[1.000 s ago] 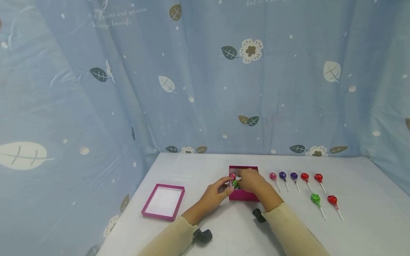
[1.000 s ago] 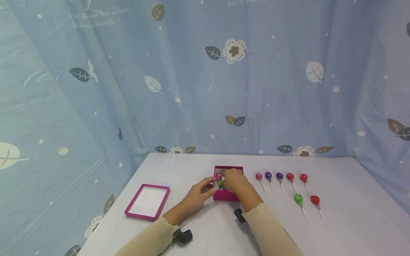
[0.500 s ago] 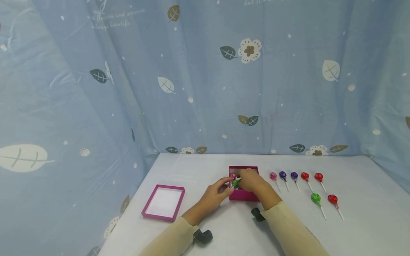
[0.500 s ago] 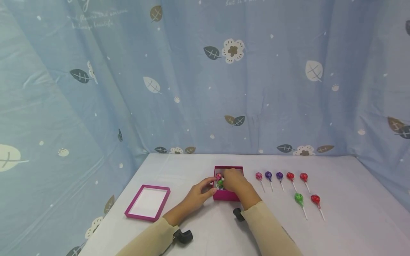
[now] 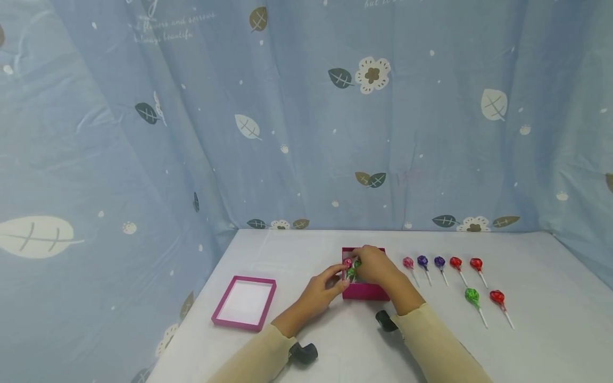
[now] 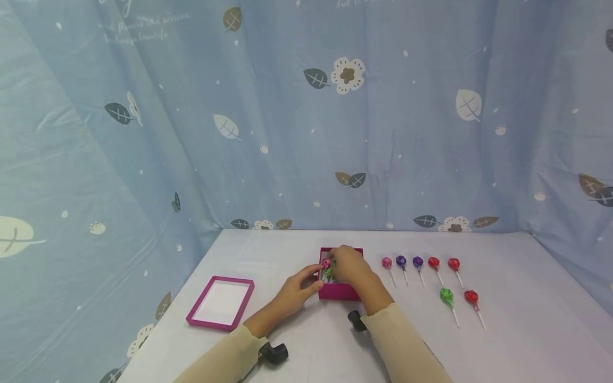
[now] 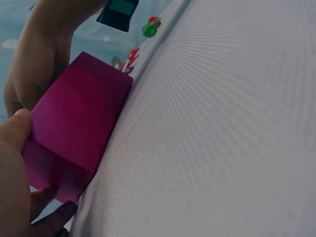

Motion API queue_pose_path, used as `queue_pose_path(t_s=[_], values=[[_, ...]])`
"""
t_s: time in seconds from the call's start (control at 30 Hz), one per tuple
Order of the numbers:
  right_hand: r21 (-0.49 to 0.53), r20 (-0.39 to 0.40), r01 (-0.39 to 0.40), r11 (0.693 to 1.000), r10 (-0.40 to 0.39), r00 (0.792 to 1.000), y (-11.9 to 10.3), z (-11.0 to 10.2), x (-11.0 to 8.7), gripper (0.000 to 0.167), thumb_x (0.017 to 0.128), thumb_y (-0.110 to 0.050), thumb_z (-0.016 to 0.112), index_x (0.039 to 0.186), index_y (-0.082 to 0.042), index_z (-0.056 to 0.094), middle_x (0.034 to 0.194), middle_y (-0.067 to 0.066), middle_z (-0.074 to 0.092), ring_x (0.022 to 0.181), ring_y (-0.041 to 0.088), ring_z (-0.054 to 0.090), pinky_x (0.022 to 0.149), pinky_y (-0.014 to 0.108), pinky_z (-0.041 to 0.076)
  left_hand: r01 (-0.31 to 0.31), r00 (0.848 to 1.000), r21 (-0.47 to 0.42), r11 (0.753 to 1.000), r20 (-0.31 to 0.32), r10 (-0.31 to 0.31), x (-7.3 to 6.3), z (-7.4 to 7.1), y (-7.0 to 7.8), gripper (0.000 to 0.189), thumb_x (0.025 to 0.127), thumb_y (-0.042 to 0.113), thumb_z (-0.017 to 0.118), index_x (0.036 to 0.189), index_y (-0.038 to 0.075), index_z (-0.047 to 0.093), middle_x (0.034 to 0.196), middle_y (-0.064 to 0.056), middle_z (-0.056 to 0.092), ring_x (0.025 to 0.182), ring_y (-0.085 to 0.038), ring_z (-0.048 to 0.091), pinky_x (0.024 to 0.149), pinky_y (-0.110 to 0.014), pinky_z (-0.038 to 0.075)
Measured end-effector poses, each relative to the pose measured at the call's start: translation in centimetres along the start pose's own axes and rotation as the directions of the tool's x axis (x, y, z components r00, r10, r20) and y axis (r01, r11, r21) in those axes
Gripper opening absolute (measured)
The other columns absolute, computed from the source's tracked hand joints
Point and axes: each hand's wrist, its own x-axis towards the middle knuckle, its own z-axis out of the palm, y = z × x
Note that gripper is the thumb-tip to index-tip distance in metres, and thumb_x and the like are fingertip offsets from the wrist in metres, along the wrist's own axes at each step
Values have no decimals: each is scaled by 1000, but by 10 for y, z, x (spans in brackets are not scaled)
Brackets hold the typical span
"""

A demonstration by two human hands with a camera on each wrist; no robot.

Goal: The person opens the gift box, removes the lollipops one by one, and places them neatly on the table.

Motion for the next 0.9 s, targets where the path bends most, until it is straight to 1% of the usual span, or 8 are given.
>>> queue_pose_path(t_s=[0.1, 0.2, 0.4, 0.47, 0.57, 0.7, 0.77, 0.9], values=[[32, -47, 12, 999, -10, 999, 1, -3, -1, 39, 79, -4, 71, 118, -6, 69, 98, 7, 66, 86, 23, 59, 84, 47, 53, -4, 1000, -3, 1000, -2, 4, 0, 0, -1, 50, 95, 52, 57, 140, 30, 52, 143, 5, 49, 121, -18, 54, 103, -44, 42], [69, -98, 26, 997, -19, 995, 6, -4, -2, 35, 81, -7, 72, 115, -6, 69, 94, 6, 64, 85, 22, 59, 81, 45, 54, -11, 1000, -3, 1000, -4, 11, 1, 0, -2, 51, 94, 52, 57, 140, 29, 52, 142, 4, 50, 121, -18, 55, 103, -45, 41], [142, -196, 19, 990, 10, 980, 15, -8, -6, 32, 86, -12, 70, 117, -4, 67, 103, 10, 65, 92, 26, 60, 84, 47, 52, -16, 1000, 2, 1000, -3, 16, 3, 0, -2, 46, 97, 42, 59, 140, 27, 52, 141, 5, 51, 119, -16, 56, 102, -44, 43], [160, -221, 14, 987, 22, 975, 18, -11, -7, 32, 86, -12, 69, 117, -3, 66, 105, 12, 65, 93, 27, 60, 84, 48, 52, -14, 1000, -1, 1000, -1, 14, 4, -1, -2, 47, 97, 42, 59, 140, 27, 52, 140, 6, 52, 119, -15, 56, 100, -42, 44], [177, -242, 24, 984, 20, 970, 21, -16, -10, 29, 87, -12, 69, 115, -4, 66, 111, 14, 63, 95, 28, 60, 85, 48, 52, -12, 1000, -4, 1000, -4, 12, 4, -2, -1, 49, 95, 47, 59, 140, 27, 52, 139, 7, 52, 118, -15, 56, 99, -41, 46], [201, -257, 51, 978, 3, 966, 26, -20, -16, 25, 89, -12, 68, 113, -6, 68, 121, 14, 54, 99, 29, 60, 82, 45, 54, 4, 1000, -19, 1000, 3, -4, 2, -2, 1, 51, 95, 50, 58, 140, 27, 52, 139, 6, 52, 119, -17, 56, 97, -38, 47], [204, -263, 66, 977, -10, 965, 29, -23, -20, 24, 89, -11, 68, 113, -8, 69, 119, 13, 51, 98, 28, 60, 78, 42, 54, 10, 1000, -28, 1000, 5, -10, 1, -2, 1, 52, 94, 49, 59, 140, 27, 52, 139, 5, 52, 119, -17, 56, 96, -37, 48], [194, -266, 81, 978, -27, 964, 36, -29, -28, 24, 90, -10, 68, 114, -10, 69, 111, 8, 55, 95, 26, 60, 73, 38, 55, 6, 1000, -37, 999, 7, -6, 1, -2, 1, 53, 94, 51, 59, 141, 26, 52, 139, 3, 53, 119, -17, 56, 96, -35, 48]])
